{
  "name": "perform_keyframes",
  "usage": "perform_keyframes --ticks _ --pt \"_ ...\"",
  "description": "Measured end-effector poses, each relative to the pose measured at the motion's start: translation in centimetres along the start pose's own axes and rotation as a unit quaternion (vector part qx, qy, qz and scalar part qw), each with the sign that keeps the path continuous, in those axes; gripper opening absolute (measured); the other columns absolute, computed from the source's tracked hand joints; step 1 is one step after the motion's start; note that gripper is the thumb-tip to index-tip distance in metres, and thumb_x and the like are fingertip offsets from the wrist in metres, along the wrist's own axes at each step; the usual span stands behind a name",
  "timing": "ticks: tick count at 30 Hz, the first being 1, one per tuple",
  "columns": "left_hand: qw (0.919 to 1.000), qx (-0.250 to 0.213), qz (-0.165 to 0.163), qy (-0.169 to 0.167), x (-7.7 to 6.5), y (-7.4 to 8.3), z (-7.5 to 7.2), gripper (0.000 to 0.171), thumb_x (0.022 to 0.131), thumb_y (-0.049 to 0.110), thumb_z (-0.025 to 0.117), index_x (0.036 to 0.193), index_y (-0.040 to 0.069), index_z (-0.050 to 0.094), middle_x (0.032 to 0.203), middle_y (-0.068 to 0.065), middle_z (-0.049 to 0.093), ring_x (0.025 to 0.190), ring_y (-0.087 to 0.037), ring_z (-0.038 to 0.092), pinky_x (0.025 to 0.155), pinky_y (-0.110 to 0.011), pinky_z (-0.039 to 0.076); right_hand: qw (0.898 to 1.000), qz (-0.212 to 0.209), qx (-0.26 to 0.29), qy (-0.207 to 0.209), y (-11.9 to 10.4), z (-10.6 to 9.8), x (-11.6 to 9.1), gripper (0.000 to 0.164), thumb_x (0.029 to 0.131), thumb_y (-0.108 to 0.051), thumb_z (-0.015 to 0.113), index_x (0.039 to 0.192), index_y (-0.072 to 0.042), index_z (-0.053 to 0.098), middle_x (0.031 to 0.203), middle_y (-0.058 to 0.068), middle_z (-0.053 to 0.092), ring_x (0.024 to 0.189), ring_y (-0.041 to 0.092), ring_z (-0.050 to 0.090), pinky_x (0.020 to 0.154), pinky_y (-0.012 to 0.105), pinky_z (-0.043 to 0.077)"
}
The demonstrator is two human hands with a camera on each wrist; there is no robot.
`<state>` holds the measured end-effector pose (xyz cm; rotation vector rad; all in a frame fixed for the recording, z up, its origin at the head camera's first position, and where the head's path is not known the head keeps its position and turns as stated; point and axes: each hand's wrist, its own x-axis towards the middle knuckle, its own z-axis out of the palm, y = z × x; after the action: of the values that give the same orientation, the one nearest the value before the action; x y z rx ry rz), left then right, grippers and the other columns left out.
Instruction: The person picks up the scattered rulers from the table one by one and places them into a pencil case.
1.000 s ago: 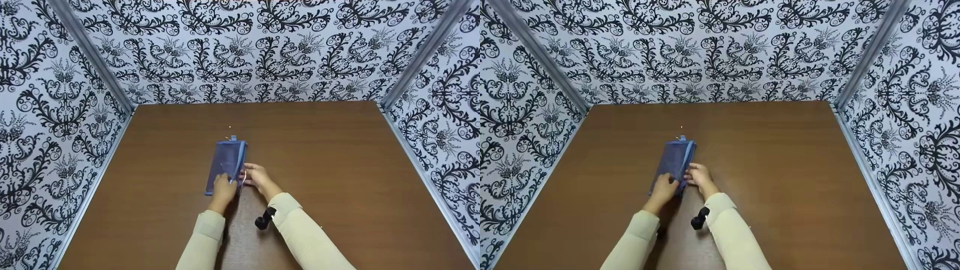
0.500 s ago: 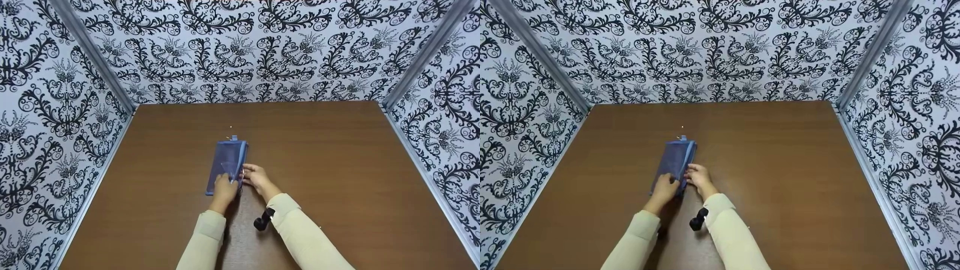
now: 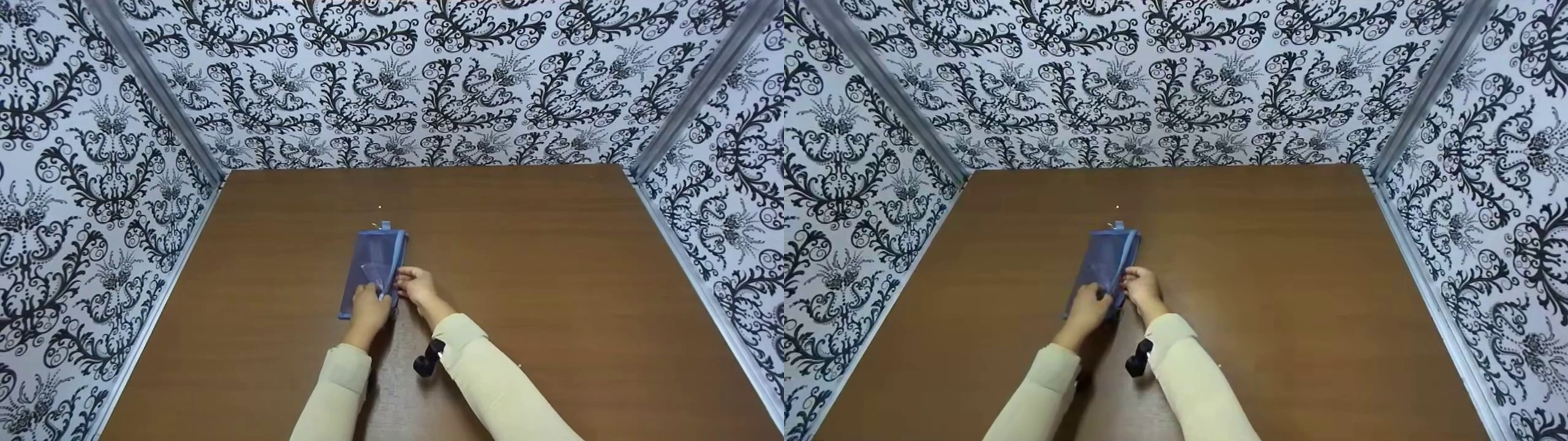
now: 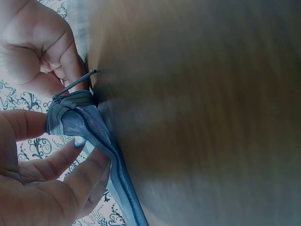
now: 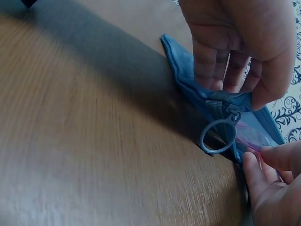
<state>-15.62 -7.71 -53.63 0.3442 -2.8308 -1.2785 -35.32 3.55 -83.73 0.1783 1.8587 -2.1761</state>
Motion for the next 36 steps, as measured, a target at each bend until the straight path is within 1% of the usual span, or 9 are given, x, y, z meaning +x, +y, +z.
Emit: perform_keyframes --ticks 2,4,12,17,22,28,31,34,36 --pt "1.0000 -0.001 0.002 0.000 0.0 0.1 0.0 0.043 0.086 0.012 0.060 0.121 -0.014 0.056 0.117 -0.029 0.053 0.113 -0.045 0.050 0.097 -0.052 0.042 1.000 0.000 -0.005 0.007 1.3 -0.3 1.3 0.039 0.081 0.006 0.066 0.116 -0.012 0.067 0.101 0.011 0.069 0.085 0.026 0.069 0.067 0.040 0.057" --pt "1.0000 -0.001 0.005 0.002 0.0 0.1 0.0 0.040 0.086 0.012 0.060 0.118 -0.013 0.057 0.114 -0.028 0.053 0.111 -0.044 0.051 0.095 -0.052 0.043 1.000 0.002 -0.008 0.012 1.3 -0.2 1.5 0.039 0.081 0.006 0.065 0.116 -0.011 0.066 0.102 0.012 0.069 0.085 0.026 0.069 0.068 0.040 0.057" --pt "0.9998 0.000 0.015 0.012 -0.1 0.1 0.1 0.033 0.085 0.011 0.061 0.109 -0.011 0.060 0.110 -0.026 0.054 0.106 -0.043 0.053 0.093 -0.050 0.044 1.000 -0.001 -0.004 0.024 -2.2 0.7 -1.3 0.036 0.081 0.007 0.065 0.115 -0.005 0.065 0.097 0.012 0.070 0.078 0.022 0.069 0.065 0.038 0.057" --pt "0.9996 -0.002 0.022 0.017 -0.2 0.1 0.1 0.032 0.084 0.010 0.061 0.107 -0.012 0.061 0.110 -0.027 0.054 0.106 -0.043 0.053 0.093 -0.050 0.043 0.999 -0.001 0.002 0.037 -3.5 1.4 -2.5 0.033 0.079 0.007 0.066 0.110 -0.006 0.066 0.095 0.013 0.070 0.076 0.021 0.069 0.066 0.039 0.058" --pt "0.9993 -0.007 0.030 0.021 -0.4 0.1 0.0 0.028 0.082 0.009 0.061 0.102 -0.011 0.061 0.108 -0.027 0.053 0.103 -0.044 0.052 0.091 -0.052 0.044 0.999 -0.012 0.010 0.041 -2.6 1.5 -1.8 0.030 0.079 0.006 0.067 0.107 -0.006 0.066 0.092 0.013 0.070 0.073 0.021 0.069 0.064 0.040 0.058" --pt "0.9993 -0.008 0.029 0.022 -0.4 0.1 0.0 0.032 0.082 0.010 0.061 0.105 -0.013 0.061 0.110 -0.028 0.053 0.104 -0.045 0.052 0.091 -0.052 0.044 0.999 -0.008 0.004 0.050 0.0 1.3 0.8 0.032 0.078 0.004 0.070 0.109 -0.006 0.066 0.093 0.014 0.069 0.076 0.025 0.069 0.065 0.043 0.057" --pt "0.9991 -0.009 0.032 0.025 -0.4 0.1 0.0 0.033 0.082 0.010 0.061 0.106 -0.013 0.061 0.109 -0.028 0.053 0.103 -0.045 0.053 0.090 -0.053 0.044 0.999 -0.024 0.009 0.047 0.5 1.2 1.3 0.030 0.077 0.004 0.070 0.105 -0.006 0.066 0.088 0.012 0.069 0.072 0.023 0.068 0.061 0.040 0.057" --pt "0.9990 -0.005 0.034 0.029 -0.5 0.1 0.1 0.034 0.082 0.009 0.062 0.106 -0.014 0.061 0.107 -0.028 0.053 0.102 -0.045 0.053 0.089 -0.053 0.044 0.998 -0.045 0.013 0.047 -2.4 2.0 -1.4 0.027 0.076 0.007 0.068 0.099 -0.007 0.066 0.082 0.008 0.069 0.065 0.018 0.066 0.055 0.035 0.056" --pt "0.9990 -0.004 0.035 0.029 -0.5 0.1 0.1 0.034 0.082 0.009 0.063 0.106 -0.014 0.061 0.107 -0.028 0.054 0.101 -0.045 0.054 0.089 -0.053 0.044 0.997 -0.041 0.005 0.059 -7.7 3.4 -6.2 0.026 0.077 0.011 0.063 0.100 -0.002 0.065 0.080 0.009 0.067 0.062 0.016 0.064 0.054 0.033 0.055"
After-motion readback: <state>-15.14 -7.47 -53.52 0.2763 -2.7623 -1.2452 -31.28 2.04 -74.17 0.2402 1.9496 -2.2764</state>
